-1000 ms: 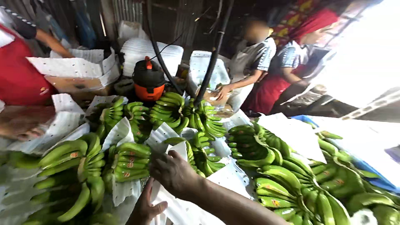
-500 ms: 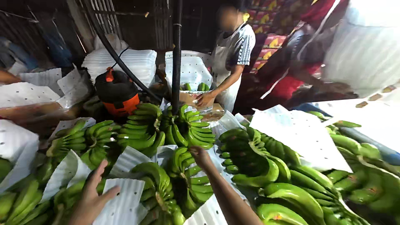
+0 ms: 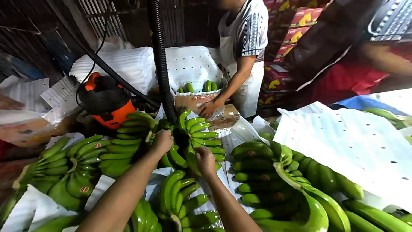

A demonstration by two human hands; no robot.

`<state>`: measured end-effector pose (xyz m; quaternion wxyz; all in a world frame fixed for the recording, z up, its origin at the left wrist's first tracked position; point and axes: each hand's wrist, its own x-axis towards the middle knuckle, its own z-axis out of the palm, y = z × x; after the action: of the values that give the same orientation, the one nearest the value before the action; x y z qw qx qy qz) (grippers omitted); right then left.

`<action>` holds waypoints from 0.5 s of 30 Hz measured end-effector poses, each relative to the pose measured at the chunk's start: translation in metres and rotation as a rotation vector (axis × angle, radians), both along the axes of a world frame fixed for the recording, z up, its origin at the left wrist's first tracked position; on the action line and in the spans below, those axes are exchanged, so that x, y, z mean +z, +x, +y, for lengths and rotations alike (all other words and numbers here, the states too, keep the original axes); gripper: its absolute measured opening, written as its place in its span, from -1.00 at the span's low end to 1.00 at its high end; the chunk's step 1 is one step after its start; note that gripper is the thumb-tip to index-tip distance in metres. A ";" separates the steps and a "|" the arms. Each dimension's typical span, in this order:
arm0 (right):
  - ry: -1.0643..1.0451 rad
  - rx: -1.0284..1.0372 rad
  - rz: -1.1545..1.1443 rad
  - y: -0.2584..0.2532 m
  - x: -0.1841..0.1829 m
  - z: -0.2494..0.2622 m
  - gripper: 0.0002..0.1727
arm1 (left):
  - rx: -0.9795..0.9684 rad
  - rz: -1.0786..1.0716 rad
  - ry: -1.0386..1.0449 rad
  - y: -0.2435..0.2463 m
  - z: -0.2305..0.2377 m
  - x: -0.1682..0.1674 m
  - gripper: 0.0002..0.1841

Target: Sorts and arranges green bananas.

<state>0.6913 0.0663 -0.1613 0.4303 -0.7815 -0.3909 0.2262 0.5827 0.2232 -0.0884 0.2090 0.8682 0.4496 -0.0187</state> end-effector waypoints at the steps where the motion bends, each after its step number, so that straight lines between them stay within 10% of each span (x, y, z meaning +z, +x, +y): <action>1: 0.011 0.053 0.056 0.000 0.001 0.008 -0.65 | -0.013 0.087 0.039 0.015 0.009 -0.007 -0.62; 7: -0.049 0.198 0.399 -0.015 -0.014 0.089 -0.46 | 0.165 0.464 0.077 0.063 0.025 -0.018 -0.24; 15: 0.002 -0.089 0.583 -0.018 -0.030 0.109 -0.28 | 0.189 0.465 0.031 0.065 0.058 -0.043 -0.53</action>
<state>0.6735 0.1752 -0.1916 0.5347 -0.6995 -0.2165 0.4218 0.6480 0.2813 -0.1318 0.0875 0.7977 0.5650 -0.1917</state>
